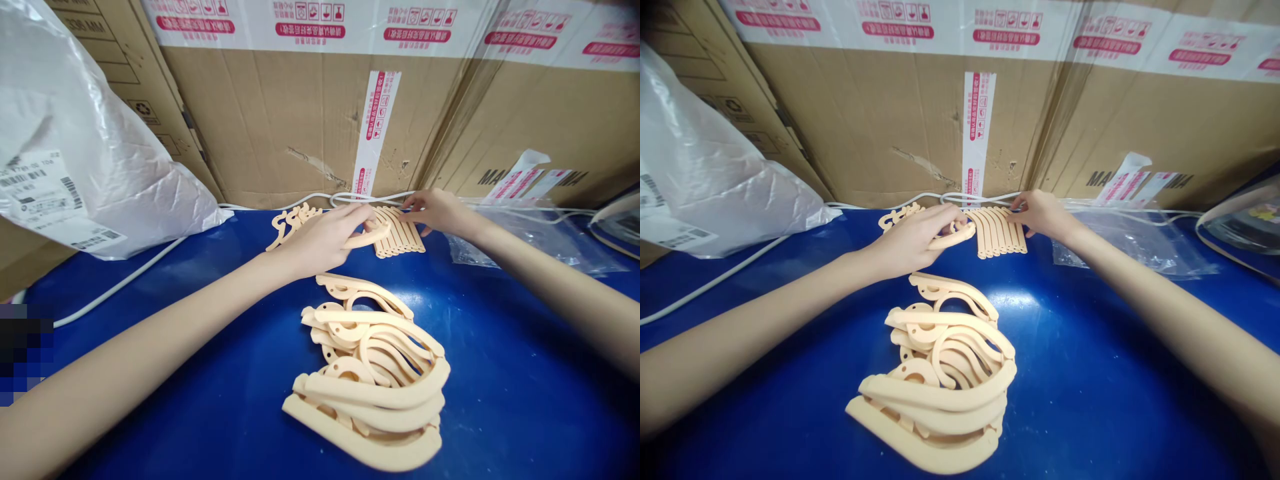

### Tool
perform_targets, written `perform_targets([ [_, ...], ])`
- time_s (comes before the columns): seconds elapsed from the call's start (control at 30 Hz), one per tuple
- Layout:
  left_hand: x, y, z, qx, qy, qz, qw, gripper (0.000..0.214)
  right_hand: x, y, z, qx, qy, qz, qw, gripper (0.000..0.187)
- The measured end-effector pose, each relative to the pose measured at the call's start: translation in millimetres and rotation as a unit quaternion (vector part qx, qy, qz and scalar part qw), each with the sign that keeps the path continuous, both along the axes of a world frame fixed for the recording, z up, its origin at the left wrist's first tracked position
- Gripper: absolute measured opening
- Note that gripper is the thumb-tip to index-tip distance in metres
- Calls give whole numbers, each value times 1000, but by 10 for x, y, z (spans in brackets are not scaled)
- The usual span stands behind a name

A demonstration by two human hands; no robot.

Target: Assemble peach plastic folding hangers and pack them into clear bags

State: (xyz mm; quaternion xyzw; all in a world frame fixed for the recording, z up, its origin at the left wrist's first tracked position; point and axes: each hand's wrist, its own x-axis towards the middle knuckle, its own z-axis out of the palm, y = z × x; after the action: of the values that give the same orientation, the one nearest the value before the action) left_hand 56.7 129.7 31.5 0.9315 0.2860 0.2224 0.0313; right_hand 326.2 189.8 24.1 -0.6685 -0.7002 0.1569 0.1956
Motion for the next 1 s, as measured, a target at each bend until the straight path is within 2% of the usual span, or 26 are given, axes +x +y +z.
perform_targets([
  [0.07, 120, -6, 40, -3, 22, 2, 1000, 22, -5, 5, 26, -52, 15, -21, 998, 36],
  [0.17, 285, 7, 40, 17, 80, -25, 996, 25, -9, 1, 67, -99, 18, -24, 995, 35],
  [0.4, 416, 0, -7, -5, 132, -22, 991, 30, -10, 4, 97, -80, 7, 9, 997, 20],
  [0.63, 452, -27, -68, -10, 116, -1, 993, 30, -2, 34, 81, -73, 5, 30, 997, 22],
  [0.7, 461, -19, -87, -11, 110, -6, 994, 31, 3, 25, 91, -94, 13, 25, 995, 28],
  [0.83, 443, 27, -108, -14, 101, -27, 994, 30, 22, -45, 178, -151, 23, 13, 988, 57],
  [1.0, 379, 84, -124, -18, 84, -37, 996, 15, 71, -146, 301, -198, 37, 44, 978, 79],
])
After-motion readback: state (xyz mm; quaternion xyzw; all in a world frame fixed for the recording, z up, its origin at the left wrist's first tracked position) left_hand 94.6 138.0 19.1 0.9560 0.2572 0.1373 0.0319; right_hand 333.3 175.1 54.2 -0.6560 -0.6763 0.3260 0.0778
